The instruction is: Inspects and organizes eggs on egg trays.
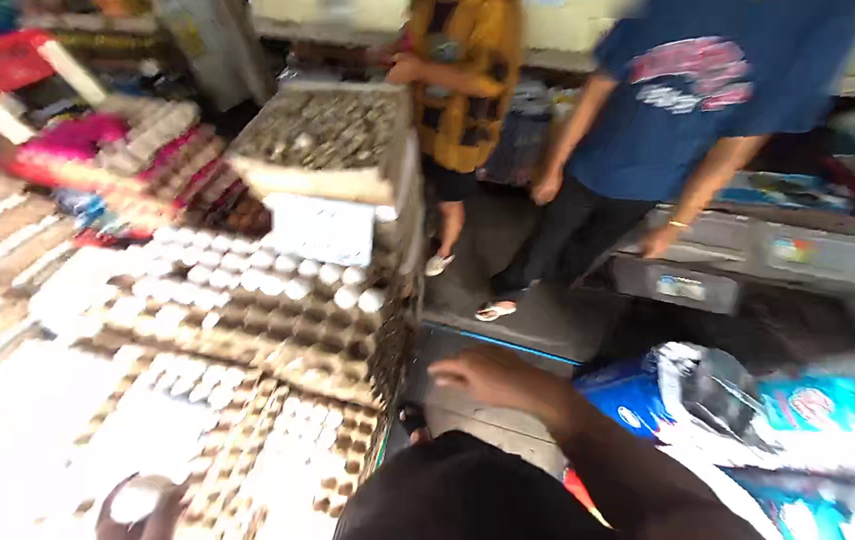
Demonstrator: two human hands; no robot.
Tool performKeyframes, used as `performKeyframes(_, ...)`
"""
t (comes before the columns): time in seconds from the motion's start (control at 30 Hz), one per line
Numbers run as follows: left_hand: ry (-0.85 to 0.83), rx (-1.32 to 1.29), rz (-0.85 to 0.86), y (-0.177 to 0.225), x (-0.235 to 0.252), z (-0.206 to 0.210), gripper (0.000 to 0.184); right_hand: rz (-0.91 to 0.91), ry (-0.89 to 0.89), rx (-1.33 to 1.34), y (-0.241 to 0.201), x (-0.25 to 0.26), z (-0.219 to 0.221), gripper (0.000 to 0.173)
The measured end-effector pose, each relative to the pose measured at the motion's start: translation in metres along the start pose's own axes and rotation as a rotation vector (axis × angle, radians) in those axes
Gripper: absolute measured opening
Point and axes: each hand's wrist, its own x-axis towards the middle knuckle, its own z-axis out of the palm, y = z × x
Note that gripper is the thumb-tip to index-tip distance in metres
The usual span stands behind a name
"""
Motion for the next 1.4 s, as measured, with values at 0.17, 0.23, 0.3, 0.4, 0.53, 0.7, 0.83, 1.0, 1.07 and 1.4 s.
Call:
performKeyframes(0.17,0.348,-0.087,-0.201,0.002,-0.059,0.022,0.060,-0.020,0.064,-0.120,-0.020,0.032,0.000,0.040)
performKeyframes(0.23,0.351,-0.118,-0.214,-0.007,-0.079,0.024,0.065,-0.066,0.108,-0.130,-0.036,0.041,0.006,0.043)
performKeyframes(0.3,0.335,-0.124,-0.249,-0.011,-0.093,0.030,0.066,-0.106,0.143,-0.145,-0.052,0.053,0.016,0.058)
performKeyframes(0.4,0.302,-0.159,-0.282,-0.017,-0.105,0.037,0.062,-0.135,0.194,-0.229,-0.063,0.076,0.036,0.076)
performKeyframes(0.53,0.253,-0.193,-0.239,-0.023,-0.112,0.039,0.064,-0.115,0.216,-0.277,-0.061,0.102,0.053,0.063)
performKeyframes(0.7,0.237,-0.232,-0.260,-0.027,-0.119,0.038,0.065,-0.237,0.408,-0.159,-0.045,0.115,0.061,0.042)
performKeyframes(0.83,0.225,-0.224,-0.251,-0.032,-0.124,0.036,0.065,-0.317,0.608,-0.030,-0.052,0.118,0.039,0.032)
performKeyframes(1.0,0.223,-0.246,-0.270,-0.036,-0.133,0.033,0.059,-0.342,0.726,0.049,-0.064,0.125,0.001,0.038)
performKeyframes(1.07,0.233,-0.248,-0.283,-0.039,-0.136,0.034,0.058,-0.310,0.747,0.089,-0.069,0.126,-0.015,0.039)
performKeyframes(1.4,0.256,-0.249,-0.319,-0.048,-0.150,0.033,0.062,-0.154,0.739,0.248,-0.075,0.143,-0.057,0.045)
